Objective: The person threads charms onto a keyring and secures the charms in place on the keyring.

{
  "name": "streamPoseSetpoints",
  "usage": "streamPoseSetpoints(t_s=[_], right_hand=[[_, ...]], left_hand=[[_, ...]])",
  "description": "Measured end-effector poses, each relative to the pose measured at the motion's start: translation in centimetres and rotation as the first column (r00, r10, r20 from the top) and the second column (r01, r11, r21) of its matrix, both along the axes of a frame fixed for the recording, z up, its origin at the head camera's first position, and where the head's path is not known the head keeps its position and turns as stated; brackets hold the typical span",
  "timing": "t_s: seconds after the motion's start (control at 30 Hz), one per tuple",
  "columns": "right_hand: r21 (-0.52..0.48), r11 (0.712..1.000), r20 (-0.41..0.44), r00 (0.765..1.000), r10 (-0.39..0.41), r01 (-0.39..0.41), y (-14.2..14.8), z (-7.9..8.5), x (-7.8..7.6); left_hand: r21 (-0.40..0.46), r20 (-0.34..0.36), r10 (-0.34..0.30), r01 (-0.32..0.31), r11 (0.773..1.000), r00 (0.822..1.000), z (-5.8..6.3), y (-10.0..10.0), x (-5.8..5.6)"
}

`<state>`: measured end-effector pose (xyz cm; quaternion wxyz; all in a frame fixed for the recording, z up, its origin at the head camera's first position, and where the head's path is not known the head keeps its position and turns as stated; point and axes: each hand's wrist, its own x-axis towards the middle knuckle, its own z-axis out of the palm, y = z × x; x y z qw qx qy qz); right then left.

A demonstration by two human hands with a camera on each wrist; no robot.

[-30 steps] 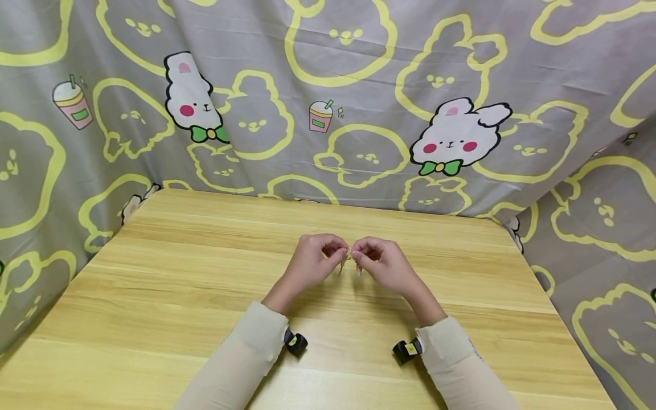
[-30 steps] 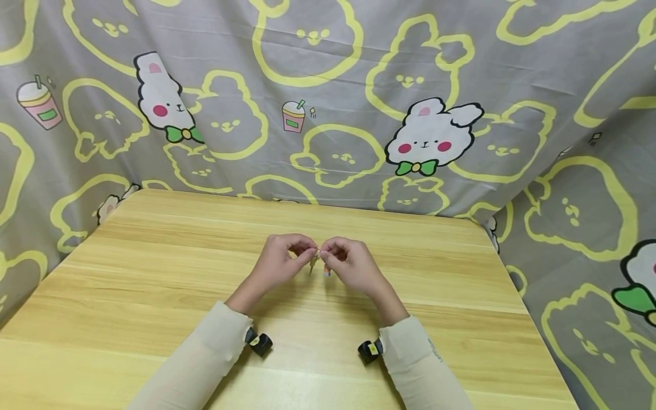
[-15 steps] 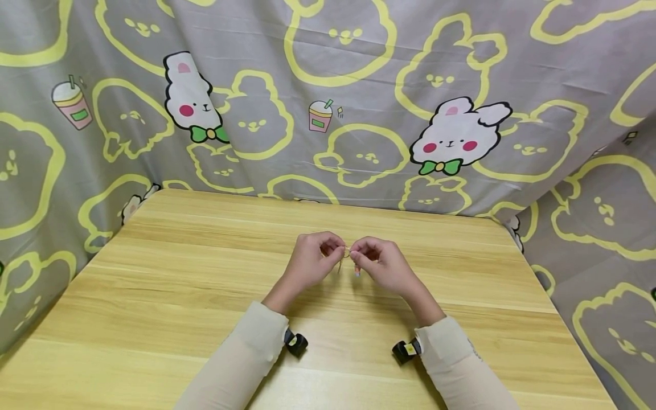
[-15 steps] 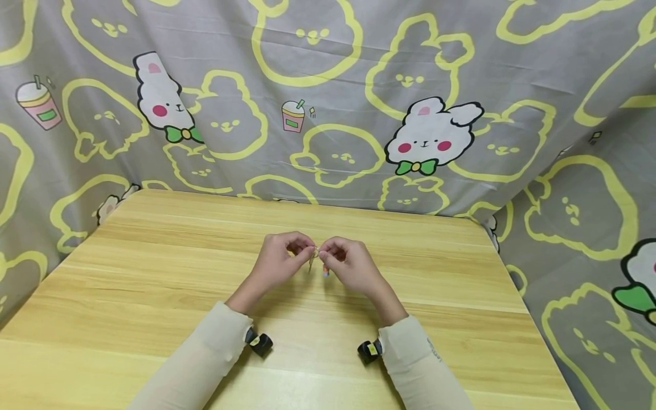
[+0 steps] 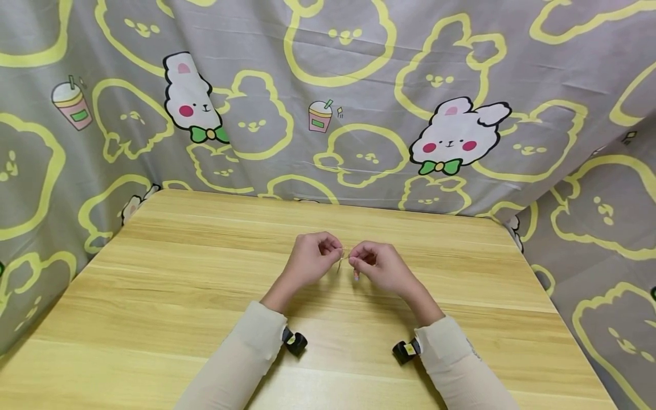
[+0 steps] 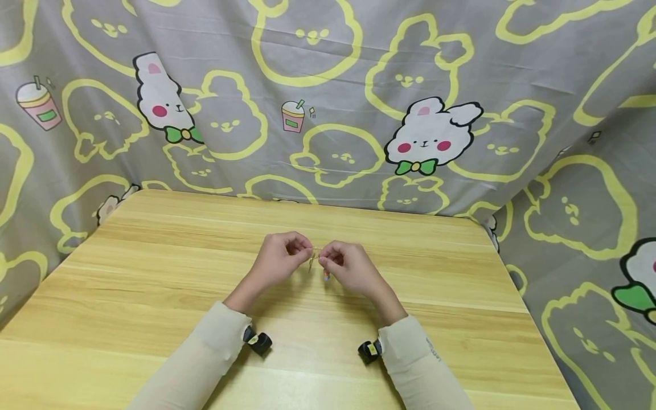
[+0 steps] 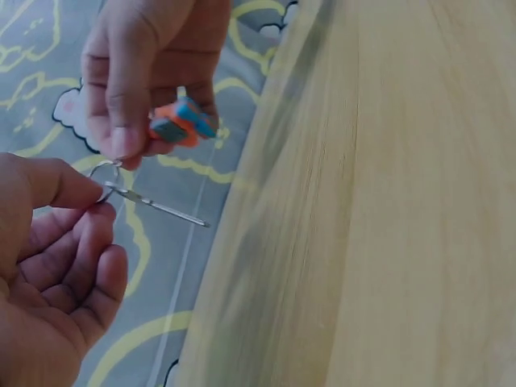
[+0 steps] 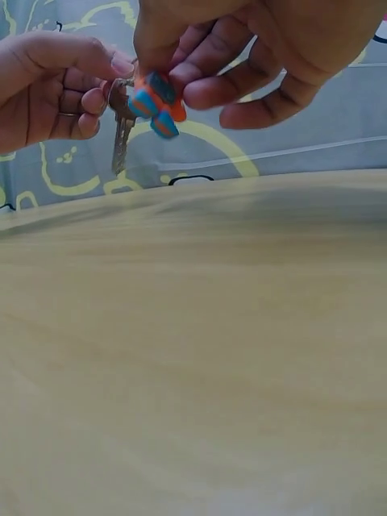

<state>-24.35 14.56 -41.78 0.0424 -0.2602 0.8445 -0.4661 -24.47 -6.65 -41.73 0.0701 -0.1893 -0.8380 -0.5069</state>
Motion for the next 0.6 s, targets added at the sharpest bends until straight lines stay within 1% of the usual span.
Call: streamPoseSetpoints(t_s=[0.13, 0.23, 0.33, 0.47, 0.6], right_hand=[[0.051, 0.998, 0.039, 0.999, 0.022, -0.024, 0.3, 0.1, -0.1], [0.109, 0.993, 0.055, 0.998, 0.034, -0.040, 0.8, 0.2, -0.2], [0.163, 0.984, 0.068, 0.996, 0.061, -0.071, 1.1, 0.2, -0.2], [0.193, 0.975, 0.089, 0.991, 0.099, -0.114, 1.2, 0.1, -0.3], [0.189, 0.974, 0.097, 0.990, 0.106, -0.122, 1.2, 0.0, -0.3]], left_hand=[[-0.010, 0.089, -0.031, 0.032, 0.999, 0.996, 0.0, -0.1, 0.0], [-0.019, 0.155, -0.058, 0.062, 0.998, 0.986, 0.0, -0.1, 0.0], [-0.045, 0.203, -0.081, 0.092, 0.995, 0.976, -0.1, -0.1, 0.0], [-0.087, 0.228, -0.088, 0.110, 0.990, 0.970, -0.4, 0.0, 0.0], [-0.109, 0.239, -0.074, 0.103, 0.989, 0.968, -0.6, 0.0, 0.0]])
